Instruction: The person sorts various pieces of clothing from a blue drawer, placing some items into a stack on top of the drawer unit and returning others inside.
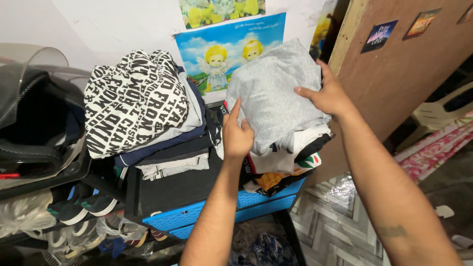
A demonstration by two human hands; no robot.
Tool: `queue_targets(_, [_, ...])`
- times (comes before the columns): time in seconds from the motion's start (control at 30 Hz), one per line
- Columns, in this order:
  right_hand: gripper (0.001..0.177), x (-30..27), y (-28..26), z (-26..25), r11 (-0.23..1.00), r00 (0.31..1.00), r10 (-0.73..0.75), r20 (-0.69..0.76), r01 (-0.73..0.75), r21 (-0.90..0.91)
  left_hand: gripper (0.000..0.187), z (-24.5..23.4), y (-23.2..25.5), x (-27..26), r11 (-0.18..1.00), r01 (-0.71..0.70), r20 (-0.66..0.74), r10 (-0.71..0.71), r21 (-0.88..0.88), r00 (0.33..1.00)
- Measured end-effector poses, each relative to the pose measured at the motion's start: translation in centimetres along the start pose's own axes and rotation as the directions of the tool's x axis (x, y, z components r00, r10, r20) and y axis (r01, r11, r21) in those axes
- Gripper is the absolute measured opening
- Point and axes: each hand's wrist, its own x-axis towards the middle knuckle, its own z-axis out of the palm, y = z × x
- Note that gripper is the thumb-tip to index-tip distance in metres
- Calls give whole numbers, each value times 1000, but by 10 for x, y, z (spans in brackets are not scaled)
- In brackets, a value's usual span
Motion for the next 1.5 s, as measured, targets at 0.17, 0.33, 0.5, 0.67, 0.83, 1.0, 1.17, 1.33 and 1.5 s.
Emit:
queue_targets(0.17, [98, -5, -5, 2, 967, 981, 190, 38, -194, 164, 63, 1, -2, 2, 1000, -17, -1, 17, -2, 1000])
queue_targets(0.33, [99, -6, -10, 3, 989, 990, 138, -31, -137, 50, 62, -1, -4, -1, 1000, 15, 21, -14, -12, 1000])
queue_targets(0.5, [88, -41, -63, -8, 706, 843, -514, -161, 309, -638, 58, -10, -12, -15, 988, -136, -77, 131, -68, 988])
queue_targets(0.67, [52, -127, -160, 22, 623, 751, -659, 35, 572, -534, 56, -65, 2, -68, 964, -250, -82, 242, -96, 967])
queue_targets(0.83, [55, -207, -207, 91, 714, 734, -657, 170, 679, -173, 54, -135, 15, -142, 914, -53, 55, 82, -403, 995])
queue_targets(1.0, [45, -289, -150, 178, 961, 892, -268, 364, 276, 31, 42, -166, -53, -256, 963, 54, -112, -86, -265, 990])
queue_targets(1.17, [41, -384, -23, 280, 999, 799, 5, 601, -29, 30, 23, -167, -166, -386, 907, 418, -176, -421, -58, 890])
queue_targets(1.33, [49, -477, 131, 333, 973, 660, 219, 719, -89, -215, 21, -135, -238, -498, 770, 627, -101, -619, 117, 779])
queue_targets(1.5, [56, -545, 234, 366, 946, 508, 262, 820, 32, -322, 39, -94, -284, -561, 812, 557, 90, -576, 176, 812])
